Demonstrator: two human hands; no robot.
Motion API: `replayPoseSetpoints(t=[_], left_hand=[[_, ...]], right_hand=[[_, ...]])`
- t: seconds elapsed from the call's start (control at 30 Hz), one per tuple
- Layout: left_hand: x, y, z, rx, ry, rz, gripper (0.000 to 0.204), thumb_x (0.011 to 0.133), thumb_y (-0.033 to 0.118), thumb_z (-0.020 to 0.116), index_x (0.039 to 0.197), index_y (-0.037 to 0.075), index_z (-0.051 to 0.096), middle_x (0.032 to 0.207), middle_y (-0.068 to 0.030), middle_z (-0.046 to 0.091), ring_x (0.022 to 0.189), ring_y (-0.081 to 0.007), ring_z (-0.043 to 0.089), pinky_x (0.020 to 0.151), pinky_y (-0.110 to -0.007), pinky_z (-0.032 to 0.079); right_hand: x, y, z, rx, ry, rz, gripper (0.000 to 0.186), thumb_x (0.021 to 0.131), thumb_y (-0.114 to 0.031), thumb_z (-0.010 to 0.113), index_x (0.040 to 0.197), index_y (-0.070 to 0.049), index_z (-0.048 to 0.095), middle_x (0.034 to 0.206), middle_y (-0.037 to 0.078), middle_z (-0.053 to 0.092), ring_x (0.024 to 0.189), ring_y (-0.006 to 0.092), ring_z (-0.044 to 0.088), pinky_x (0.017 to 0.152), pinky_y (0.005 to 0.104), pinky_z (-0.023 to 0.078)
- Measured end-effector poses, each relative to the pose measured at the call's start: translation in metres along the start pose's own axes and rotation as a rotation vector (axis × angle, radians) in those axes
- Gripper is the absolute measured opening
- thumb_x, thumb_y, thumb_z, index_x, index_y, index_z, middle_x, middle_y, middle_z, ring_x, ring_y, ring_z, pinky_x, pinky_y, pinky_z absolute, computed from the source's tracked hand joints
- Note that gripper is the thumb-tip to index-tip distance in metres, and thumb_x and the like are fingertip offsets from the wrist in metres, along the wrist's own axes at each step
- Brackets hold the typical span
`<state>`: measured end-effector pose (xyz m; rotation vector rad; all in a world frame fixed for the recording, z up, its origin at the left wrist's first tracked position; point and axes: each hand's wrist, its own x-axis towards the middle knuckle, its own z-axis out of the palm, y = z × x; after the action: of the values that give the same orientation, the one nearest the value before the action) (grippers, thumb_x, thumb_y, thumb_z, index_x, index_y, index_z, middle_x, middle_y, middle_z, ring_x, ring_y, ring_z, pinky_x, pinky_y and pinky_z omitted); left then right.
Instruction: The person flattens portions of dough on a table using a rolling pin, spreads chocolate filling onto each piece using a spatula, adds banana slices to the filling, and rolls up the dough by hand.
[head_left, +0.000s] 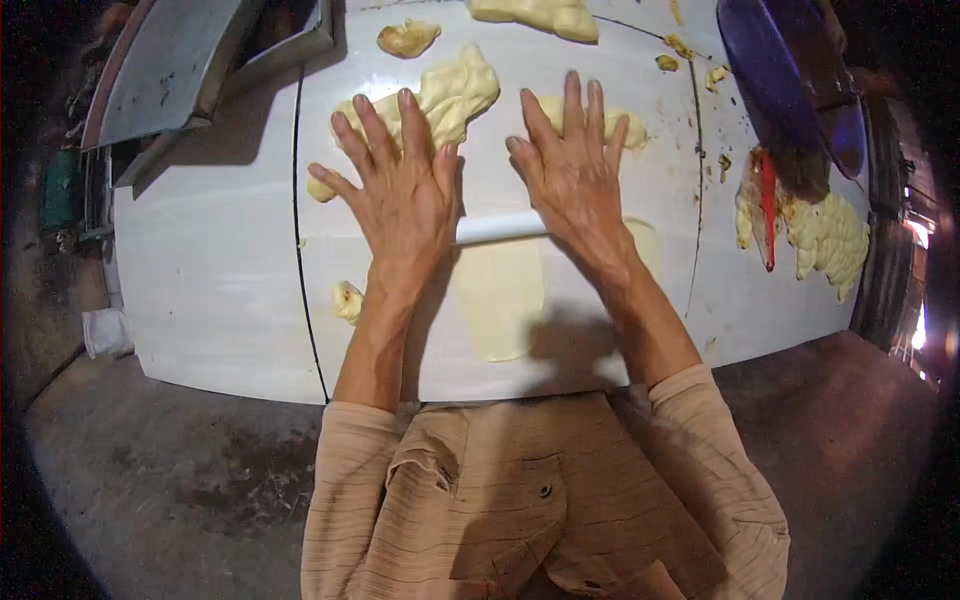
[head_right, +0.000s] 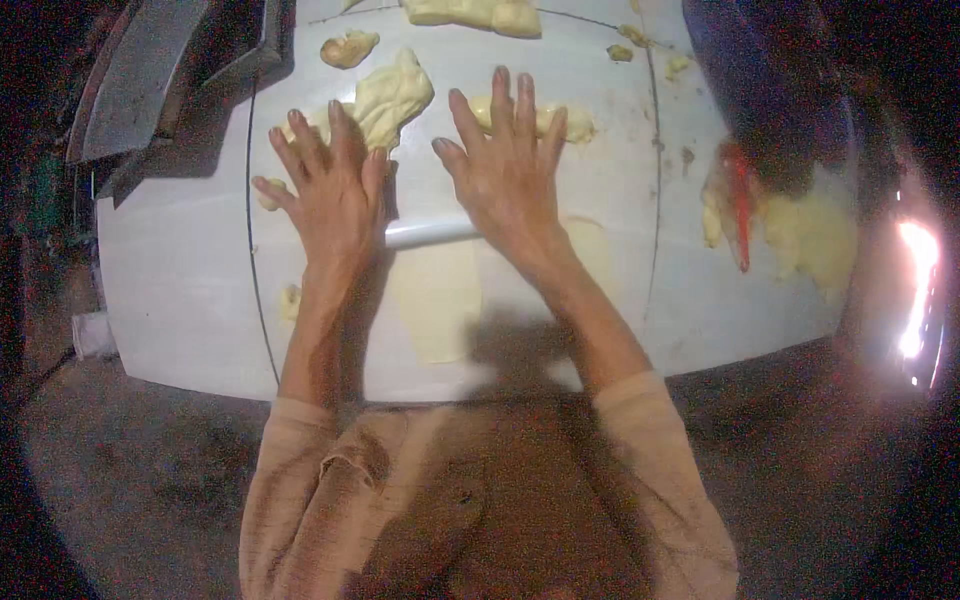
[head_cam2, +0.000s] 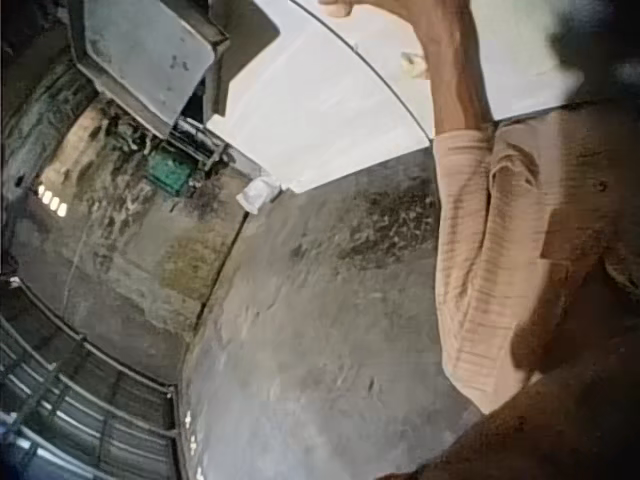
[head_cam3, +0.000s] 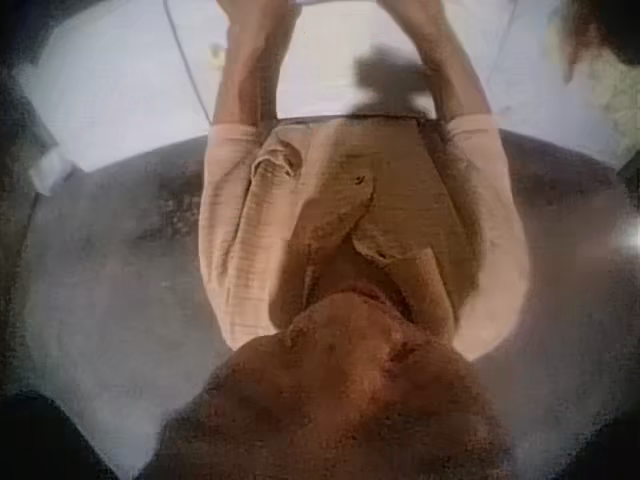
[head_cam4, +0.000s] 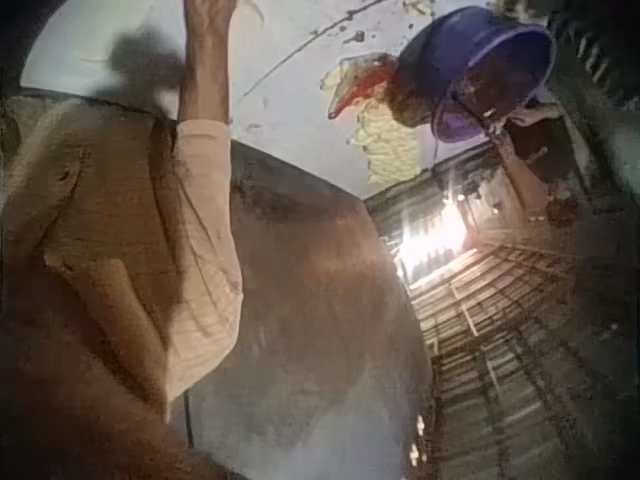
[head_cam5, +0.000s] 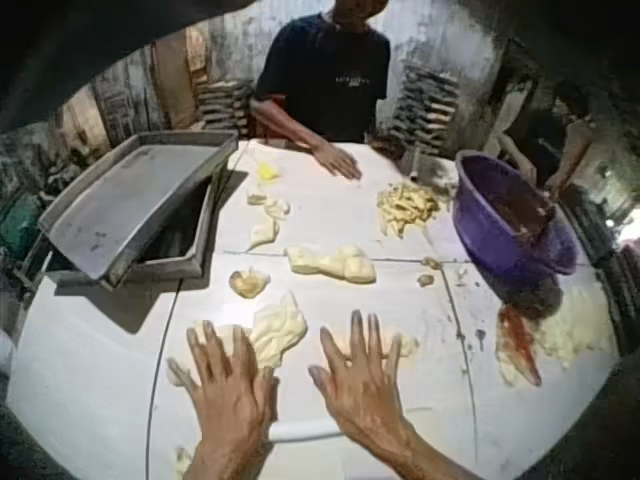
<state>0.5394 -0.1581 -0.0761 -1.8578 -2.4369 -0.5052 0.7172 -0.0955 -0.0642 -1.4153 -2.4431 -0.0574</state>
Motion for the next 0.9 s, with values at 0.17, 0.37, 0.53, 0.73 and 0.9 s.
replayPoseSetpoints(t=[0.17, 0.37, 0.53, 0.73, 0.9], left_hand=[[0.013, -0.016, 0.0, -0.02, 0.303, 0.112, 0.063, 0.102, 0.039, 0.056, 0.158, 0.015, 0.039, 0.167, -0.0202, 0.021, 0.155, -0.044, 0.013, 0.112, -0.079, 0.003], [-0.06, -0.02, -0.053, -0.383, 0.215, 0.248, 0.045, 0.098, 0.018, 0.062, 0.142, 0.009, 0.057, 0.141, -0.0135, 0.06, 0.135, -0.0324, 0.052, 0.117, -0.062, 0.026], [-0.102, -0.001, -0.052, -0.212, -0.094, 0.386, 0.051, 0.098, 0.028, 0.064, 0.144, 0.009, 0.056, 0.148, -0.012, 0.055, 0.141, -0.0325, 0.045, 0.118, -0.064, 0.025], [-0.1, 0.025, -0.036, -0.071, -0.29, 0.388, 0.071, 0.1, 0.054, 0.051, 0.152, 0.007, 0.045, 0.162, -0.0174, 0.038, 0.153, -0.0367, 0.027, 0.12, -0.069, 0.004], [-0.099, 0.019, -0.039, -0.013, -0.302, 0.359, 0.077, 0.098, 0.055, 0.053, 0.156, 0.006, 0.04, 0.163, -0.0182, 0.035, 0.154, -0.0372, 0.025, 0.12, -0.068, 0.003]], right_hand=[[-0.003, 0.013, -0.035, 0.442, 0.02, -0.367, 0.058, 0.084, -0.034, 0.076, 0.136, -0.012, 0.062, 0.131, 0.02, 0.061, 0.118, 0.0374, 0.058, 0.103, 0.0476, 0.044], [-0.064, 0.046, -0.057, 0.406, -0.082, -0.175, 0.042, 0.09, -0.024, 0.072, 0.125, -0.002, 0.066, 0.102, 0.016, 0.07, 0.094, 0.0346, 0.066, 0.086, 0.0461, 0.05], [-0.102, 0.117, -0.087, 0.201, 0.05, 0.366, 0.039, 0.093, -0.021, 0.067, 0.127, -0.003, 0.067, 0.105, 0.019, 0.069, 0.097, 0.0374, 0.066, 0.087, 0.0469, 0.051], [-0.106, 0.151, -0.091, -0.091, 0.029, 0.442, 0.044, 0.093, -0.036, 0.067, 0.126, -0.008, 0.07, 0.132, 0.023, 0.061, 0.121, 0.0395, 0.057, 0.103, 0.0517, 0.043], [-0.002, 0.051, -0.11, 0.026, 0.271, -0.183, 0.037, 0.084, -0.029, 0.071, 0.115, -0.01, 0.073, 0.126, 0.016, 0.064, 0.12, 0.0334, 0.056, 0.099, 0.0474, 0.043]])
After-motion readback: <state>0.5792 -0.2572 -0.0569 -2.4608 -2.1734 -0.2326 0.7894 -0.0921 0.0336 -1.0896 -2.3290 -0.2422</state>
